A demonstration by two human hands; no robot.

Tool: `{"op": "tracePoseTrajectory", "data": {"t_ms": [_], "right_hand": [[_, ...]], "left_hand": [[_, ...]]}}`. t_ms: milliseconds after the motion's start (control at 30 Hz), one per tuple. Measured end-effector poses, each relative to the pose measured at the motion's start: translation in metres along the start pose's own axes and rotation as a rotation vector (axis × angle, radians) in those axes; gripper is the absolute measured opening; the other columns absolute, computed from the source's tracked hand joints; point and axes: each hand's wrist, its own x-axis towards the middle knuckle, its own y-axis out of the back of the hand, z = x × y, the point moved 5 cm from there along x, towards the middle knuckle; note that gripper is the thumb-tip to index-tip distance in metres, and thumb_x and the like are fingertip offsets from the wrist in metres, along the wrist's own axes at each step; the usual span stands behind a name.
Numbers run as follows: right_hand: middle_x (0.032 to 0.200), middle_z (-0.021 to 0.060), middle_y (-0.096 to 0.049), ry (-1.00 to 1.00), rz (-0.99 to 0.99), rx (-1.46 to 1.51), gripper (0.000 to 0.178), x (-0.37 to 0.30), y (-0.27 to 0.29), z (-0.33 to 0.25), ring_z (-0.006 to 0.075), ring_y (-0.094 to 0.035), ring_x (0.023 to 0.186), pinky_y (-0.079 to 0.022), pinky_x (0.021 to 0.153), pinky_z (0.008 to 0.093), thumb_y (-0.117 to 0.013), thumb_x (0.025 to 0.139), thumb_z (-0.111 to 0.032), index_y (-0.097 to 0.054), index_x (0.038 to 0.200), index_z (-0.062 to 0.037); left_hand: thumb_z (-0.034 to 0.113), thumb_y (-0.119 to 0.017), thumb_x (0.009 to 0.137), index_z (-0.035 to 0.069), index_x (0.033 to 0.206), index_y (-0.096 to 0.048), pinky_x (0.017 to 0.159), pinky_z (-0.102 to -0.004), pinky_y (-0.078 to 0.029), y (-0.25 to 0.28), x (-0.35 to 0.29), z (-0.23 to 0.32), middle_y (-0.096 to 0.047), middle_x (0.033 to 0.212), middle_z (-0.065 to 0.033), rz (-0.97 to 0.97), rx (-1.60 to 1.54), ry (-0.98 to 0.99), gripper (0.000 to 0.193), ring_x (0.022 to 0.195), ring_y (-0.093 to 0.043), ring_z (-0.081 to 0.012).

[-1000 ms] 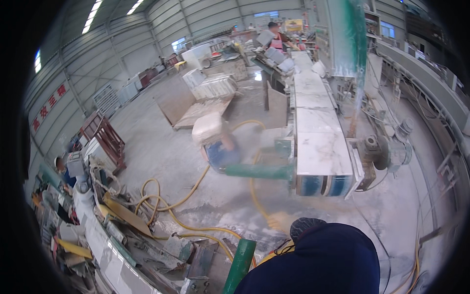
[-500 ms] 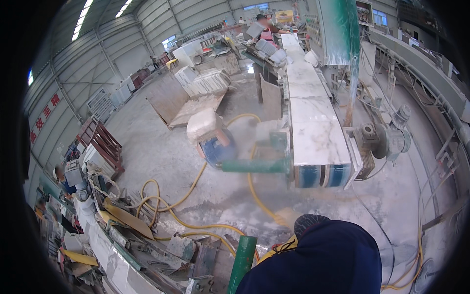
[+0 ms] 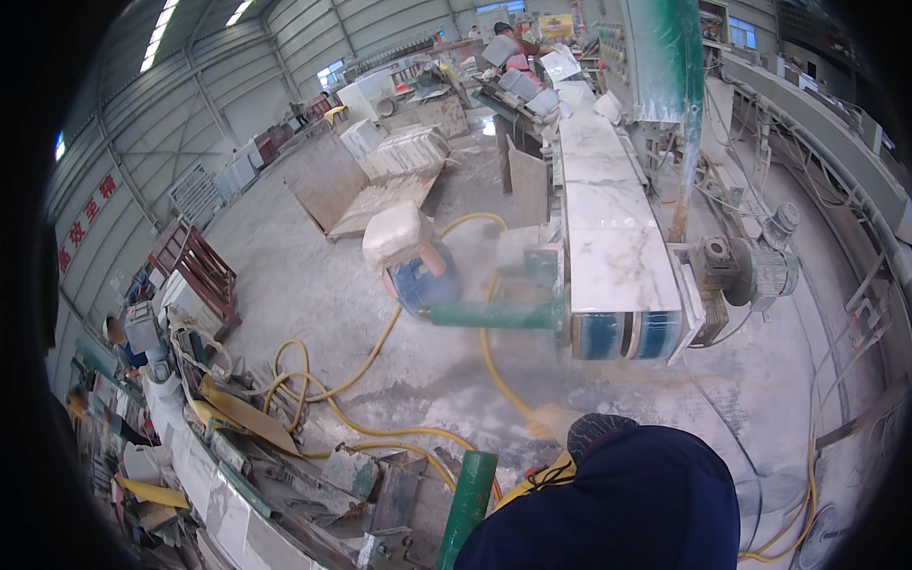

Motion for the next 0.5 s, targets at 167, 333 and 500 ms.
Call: {"op": "tracePoseTrajectory", "data": {"t_ms": [167, 333, 500], "right_hand": [[0.091, 0.0146, -0.072, -0.032, -0.239, 0.128, 0.017, 0.03, 0.007, 0.015, 0.0287, -0.071, 0.072, -0.055, 0.061, 0.0373, -0.064, 0.095, -0.02, -0.068, 0.104, -0.0069], [0.092, 0.0151, -0.073, -0.022, -0.162, -0.012, 0.017, 0.024, 0.007, 0.014, 0.0291, -0.071, 0.073, -0.055, 0.061, 0.0375, -0.064, 0.094, -0.021, -0.068, 0.104, -0.0073], [0.08, 0.0141, -0.07, -0.02, -0.004, -0.012, 0.019, -0.031, -0.007, -0.012, 0.0268, -0.067, 0.062, -0.051, 0.05, 0.0368, -0.057, 0.098, -0.018, -0.068, 0.094, -0.0034]], "left_hand": [[0.014, -0.059, 0.099, 0.0, 0.126, -0.063, 0.091, -0.0484, -0.054, 0.054, 0.063, 0.014, -0.068, 0.11, -0.0204, -0.039, -0.008, 0.02, 0.031, 0.099, -0.067, -0.0363], [0.014, -0.059, 0.099, 0.0, 0.126, -0.063, 0.091, -0.0483, -0.054, 0.146, 0.152, 0.061, -0.068, 0.11, -0.0205, -0.11, 0.045, 0.073, 0.031, 0.099, -0.067, -0.0363], [0.014, -0.059, 0.099, 0.0, 0.125, -0.063, 0.091, -0.0481, -0.054, 0.149, 0.167, 0.07, -0.068, 0.11, -0.0206, -0.169, 0.12, 0.138, 0.03, 0.098, -0.067, -0.0363]]}}
